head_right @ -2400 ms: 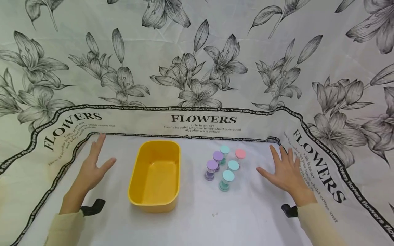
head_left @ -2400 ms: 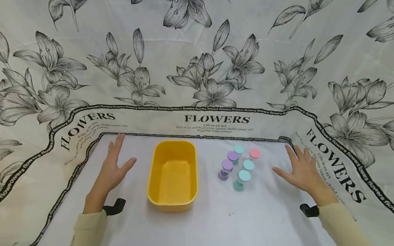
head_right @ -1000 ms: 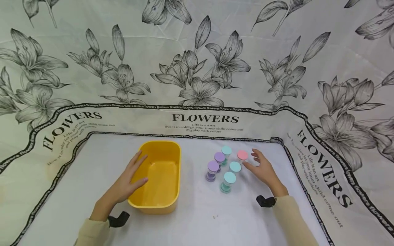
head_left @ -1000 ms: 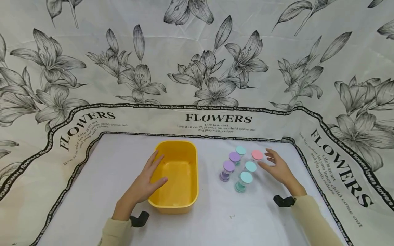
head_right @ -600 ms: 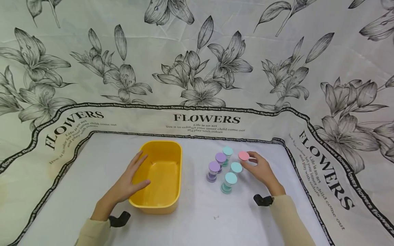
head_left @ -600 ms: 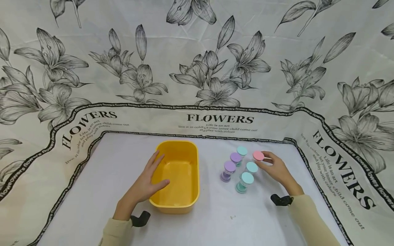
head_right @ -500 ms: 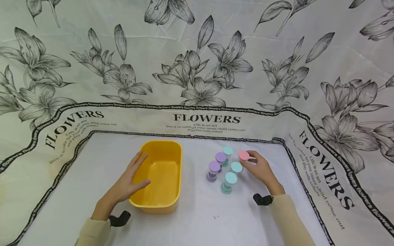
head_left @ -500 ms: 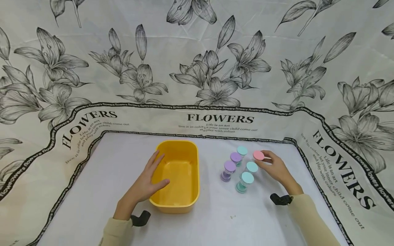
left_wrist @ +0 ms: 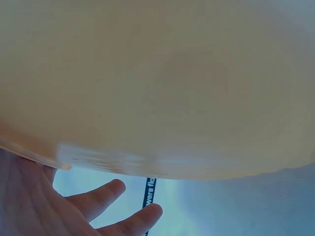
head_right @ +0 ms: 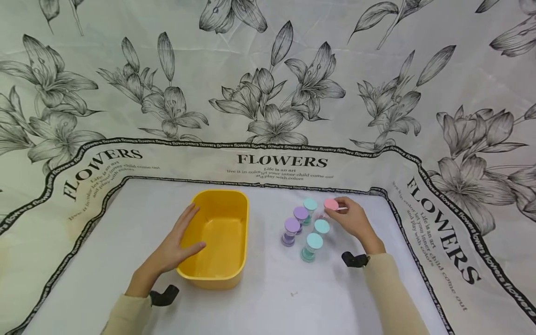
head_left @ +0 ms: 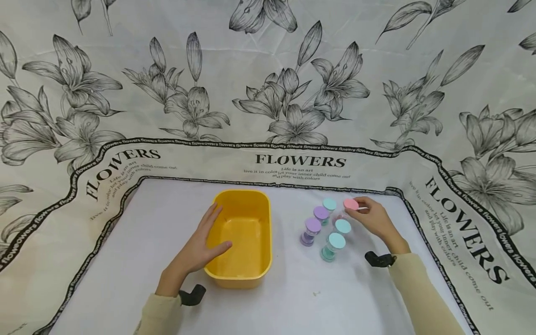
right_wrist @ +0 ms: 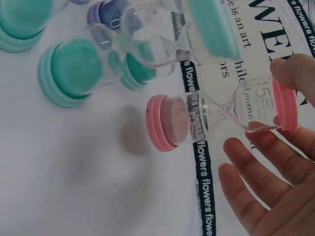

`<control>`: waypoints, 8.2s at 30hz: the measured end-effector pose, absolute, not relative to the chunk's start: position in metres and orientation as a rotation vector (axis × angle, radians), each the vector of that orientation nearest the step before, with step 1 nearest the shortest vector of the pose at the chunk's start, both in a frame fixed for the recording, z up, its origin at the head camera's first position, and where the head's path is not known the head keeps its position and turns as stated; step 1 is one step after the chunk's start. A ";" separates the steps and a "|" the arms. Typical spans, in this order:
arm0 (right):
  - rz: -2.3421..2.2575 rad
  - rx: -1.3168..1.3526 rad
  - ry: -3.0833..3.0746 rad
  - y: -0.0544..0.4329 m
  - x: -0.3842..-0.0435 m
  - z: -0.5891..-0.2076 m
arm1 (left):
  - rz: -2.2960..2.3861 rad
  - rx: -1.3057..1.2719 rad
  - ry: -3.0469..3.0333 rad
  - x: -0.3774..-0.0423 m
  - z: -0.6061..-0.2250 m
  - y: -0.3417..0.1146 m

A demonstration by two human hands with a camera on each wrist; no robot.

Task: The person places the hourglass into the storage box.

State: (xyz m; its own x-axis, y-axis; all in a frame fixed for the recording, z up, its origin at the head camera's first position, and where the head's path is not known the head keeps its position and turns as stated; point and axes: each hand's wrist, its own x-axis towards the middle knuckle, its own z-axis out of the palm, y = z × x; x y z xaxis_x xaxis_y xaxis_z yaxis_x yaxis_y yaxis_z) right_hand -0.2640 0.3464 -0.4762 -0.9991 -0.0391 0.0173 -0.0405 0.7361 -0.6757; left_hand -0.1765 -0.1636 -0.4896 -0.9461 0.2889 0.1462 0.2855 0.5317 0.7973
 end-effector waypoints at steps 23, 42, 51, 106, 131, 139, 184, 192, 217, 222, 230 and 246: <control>1.408 0.218 -2.609 0.295 -0.290 -0.381 | 1.448 0.499 2.735 -0.180 -0.489 -0.161; 1.674 0.793 -2.661 0.158 -0.285 -0.375 | 1.414 0.466 2.798 -0.177 -0.490 -0.164; 1.689 0.964 -2.685 0.118 -0.291 -0.385 | 1.395 0.478 2.802 -0.179 -0.485 -0.160; 0.982 1.327 -3.206 0.031 -0.321 -0.444 | 1.257 0.471 2.907 -0.175 -0.486 -0.164; 1.419 1.146 -2.940 0.081 -0.313 -0.385 | 1.309 0.432 2.865 -0.178 -0.483 -0.166; 1.659 0.839 -2.703 0.136 -0.288 -0.370 | 1.309 0.432 2.861 -0.179 -0.485 -0.163; 1.501 -0.277 -2.568 0.264 -0.143 -0.506 | 1.195 0.502 2.870 -0.177 -0.484 -0.161; 1.464 -0.292 -2.636 0.259 -0.147 -0.515 | 1.221 0.488 2.838 -0.175 -0.483 -0.161; 1.731 0.401 -2.519 0.212 -0.193 -0.439 | 1.262 0.483 2.809 -0.177 -0.485 -0.163; 1.778 0.565 -2.581 0.193 -0.208 -0.411 | 1.218 0.474 2.834 -0.177 -0.486 -0.162; 1.773 0.924 -2.720 0.157 -0.236 -0.380 | 1.176 0.457 2.856 -0.176 -0.485 -0.164; 1.748 1.331 -2.809 0.114 -0.266 -0.363 | 1.191 0.419 2.824 -0.176 -0.483 -0.164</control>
